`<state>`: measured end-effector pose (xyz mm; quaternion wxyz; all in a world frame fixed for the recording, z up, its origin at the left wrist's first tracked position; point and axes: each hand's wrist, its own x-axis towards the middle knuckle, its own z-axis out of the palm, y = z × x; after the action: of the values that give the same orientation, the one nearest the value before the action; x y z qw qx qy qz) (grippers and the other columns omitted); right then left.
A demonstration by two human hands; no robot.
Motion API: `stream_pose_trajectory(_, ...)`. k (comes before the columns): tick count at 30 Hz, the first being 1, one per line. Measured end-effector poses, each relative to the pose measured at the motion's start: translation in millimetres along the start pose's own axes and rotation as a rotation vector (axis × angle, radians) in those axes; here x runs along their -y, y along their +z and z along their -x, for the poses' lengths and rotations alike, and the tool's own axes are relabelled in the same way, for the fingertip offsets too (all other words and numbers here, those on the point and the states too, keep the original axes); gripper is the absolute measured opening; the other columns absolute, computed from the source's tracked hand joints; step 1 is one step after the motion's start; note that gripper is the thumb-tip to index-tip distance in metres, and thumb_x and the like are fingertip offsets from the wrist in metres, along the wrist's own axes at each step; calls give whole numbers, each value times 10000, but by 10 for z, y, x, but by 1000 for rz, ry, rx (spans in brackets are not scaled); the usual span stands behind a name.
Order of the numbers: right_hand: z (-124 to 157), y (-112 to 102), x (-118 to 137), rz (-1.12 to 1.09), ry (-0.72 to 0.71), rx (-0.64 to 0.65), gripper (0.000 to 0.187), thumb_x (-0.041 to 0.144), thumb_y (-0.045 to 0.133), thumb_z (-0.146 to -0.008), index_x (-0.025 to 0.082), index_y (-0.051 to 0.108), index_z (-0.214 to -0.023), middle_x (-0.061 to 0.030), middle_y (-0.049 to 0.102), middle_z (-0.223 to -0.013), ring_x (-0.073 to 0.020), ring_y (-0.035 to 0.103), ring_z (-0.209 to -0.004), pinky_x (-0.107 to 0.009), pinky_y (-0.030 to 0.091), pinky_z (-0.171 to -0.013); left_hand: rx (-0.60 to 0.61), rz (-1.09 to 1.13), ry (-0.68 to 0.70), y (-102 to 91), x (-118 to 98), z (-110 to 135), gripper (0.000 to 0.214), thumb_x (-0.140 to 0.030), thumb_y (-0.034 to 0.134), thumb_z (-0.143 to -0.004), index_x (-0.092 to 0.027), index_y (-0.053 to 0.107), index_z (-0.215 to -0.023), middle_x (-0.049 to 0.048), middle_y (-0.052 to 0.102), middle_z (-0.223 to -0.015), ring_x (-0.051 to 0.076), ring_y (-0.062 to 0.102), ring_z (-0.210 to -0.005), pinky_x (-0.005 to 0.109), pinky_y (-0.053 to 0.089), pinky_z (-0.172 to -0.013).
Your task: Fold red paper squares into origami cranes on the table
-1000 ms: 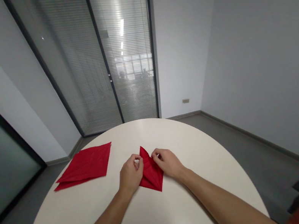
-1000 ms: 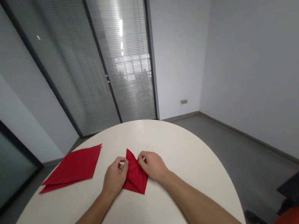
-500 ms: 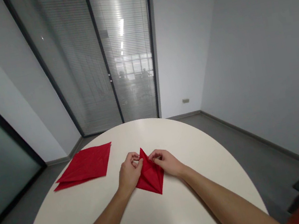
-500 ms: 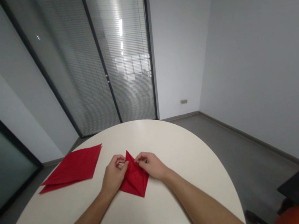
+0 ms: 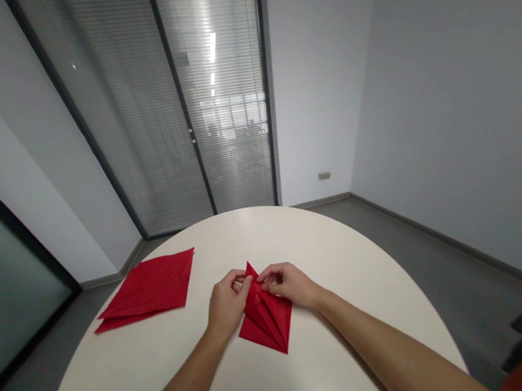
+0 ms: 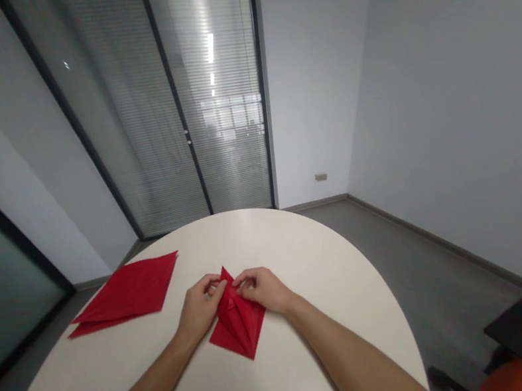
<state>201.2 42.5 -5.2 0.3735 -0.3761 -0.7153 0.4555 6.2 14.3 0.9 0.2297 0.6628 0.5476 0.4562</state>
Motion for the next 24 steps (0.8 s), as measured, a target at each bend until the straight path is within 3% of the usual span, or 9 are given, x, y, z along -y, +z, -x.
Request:
stream_pose_trajectory(11, 4, 23, -33, 120, -42, -30, 291, 82, 604, -756, 154, 752, -996, -23, 711, -806, -137, 584, -686, -239, 447, -641, -14, -4, -17, -1, 15, 0, 187, -365, 569, -866, -209, 644, -939, -8, 688, -734, 160, 630, -620, 251, 450, -616)
stream_pose_trajectory(16, 32, 29, 72, 213, -141, -47, 331, 16, 586, -750, 186, 746, -984, -34, 720, -947, -155, 630, -808, -268, 485, -760, -1, -103, -13, -16, -14, 14, 204, -402, 568, -879, -219, 657, -863, -14, 679, -693, 154, 612, -579, 245, 416, -584)
stream_pose_trajectory(21, 110, 101, 326, 294, -268, -75, 118, 181, 645, -872, 206, 726, -955, -41, 685, -972, -172, 629, -907, -304, 480, -875, -35, -140, -45, -25, 25, -13, 209, -399, 559, -879, -218, 648, -826, 0, 696, -723, 166, 628, -621, 252, 421, -610)
stream_pose_trajectory(24, 150, 147, 394, 339, -282, 6, 128, 241, 711, -854, 219, 722, -980, -40, 675, -1008, -177, 633, -925, -303, 484, -885, -30, -132, -63, -33, 48, -33, 199, -383, 554, -881, -217, 638, -811, 8, 704, -742, 175, 647, -662, 259, 435, -633)
